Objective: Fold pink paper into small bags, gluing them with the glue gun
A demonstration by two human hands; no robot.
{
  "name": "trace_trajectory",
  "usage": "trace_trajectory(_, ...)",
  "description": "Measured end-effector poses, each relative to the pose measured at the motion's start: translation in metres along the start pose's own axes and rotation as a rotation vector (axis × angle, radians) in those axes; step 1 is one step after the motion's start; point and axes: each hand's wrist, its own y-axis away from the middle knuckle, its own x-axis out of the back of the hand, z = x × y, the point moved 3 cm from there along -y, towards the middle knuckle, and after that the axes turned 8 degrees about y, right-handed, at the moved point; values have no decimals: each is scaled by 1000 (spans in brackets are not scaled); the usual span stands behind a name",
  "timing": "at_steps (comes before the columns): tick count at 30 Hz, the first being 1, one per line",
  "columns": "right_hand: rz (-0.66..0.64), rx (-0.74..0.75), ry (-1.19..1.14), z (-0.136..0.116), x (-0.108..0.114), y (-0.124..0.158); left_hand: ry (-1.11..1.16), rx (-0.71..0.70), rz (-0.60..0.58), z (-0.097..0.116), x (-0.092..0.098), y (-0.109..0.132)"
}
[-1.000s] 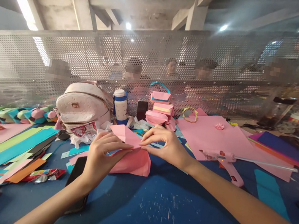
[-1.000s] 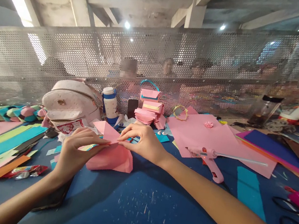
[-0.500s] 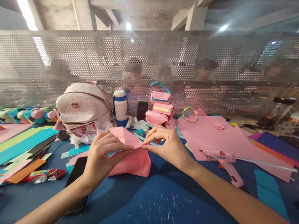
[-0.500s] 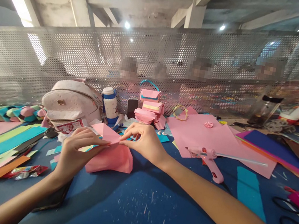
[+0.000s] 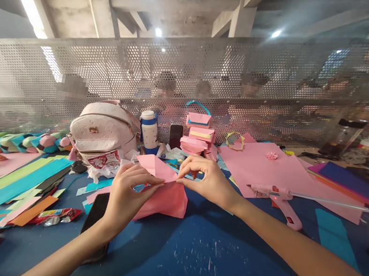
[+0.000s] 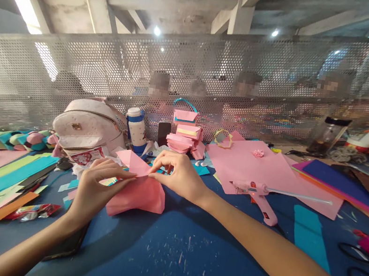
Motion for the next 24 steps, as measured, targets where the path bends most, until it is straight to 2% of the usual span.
trace_trajectory(10,12,125,104,-4,1,2,-6,-22,-10,4,-1,-1)
trace_trajectory(18,10,150,106,-7,1,4,20,-59,-27,3,-1,0)
trace_trajectory(21,-10,115,53,-8,11,-1,87,-151,-91,1,2,-4)
trace_trajectory(24,-39,130,84,-9,26,-6,109,-303,-234,3,5,-8)
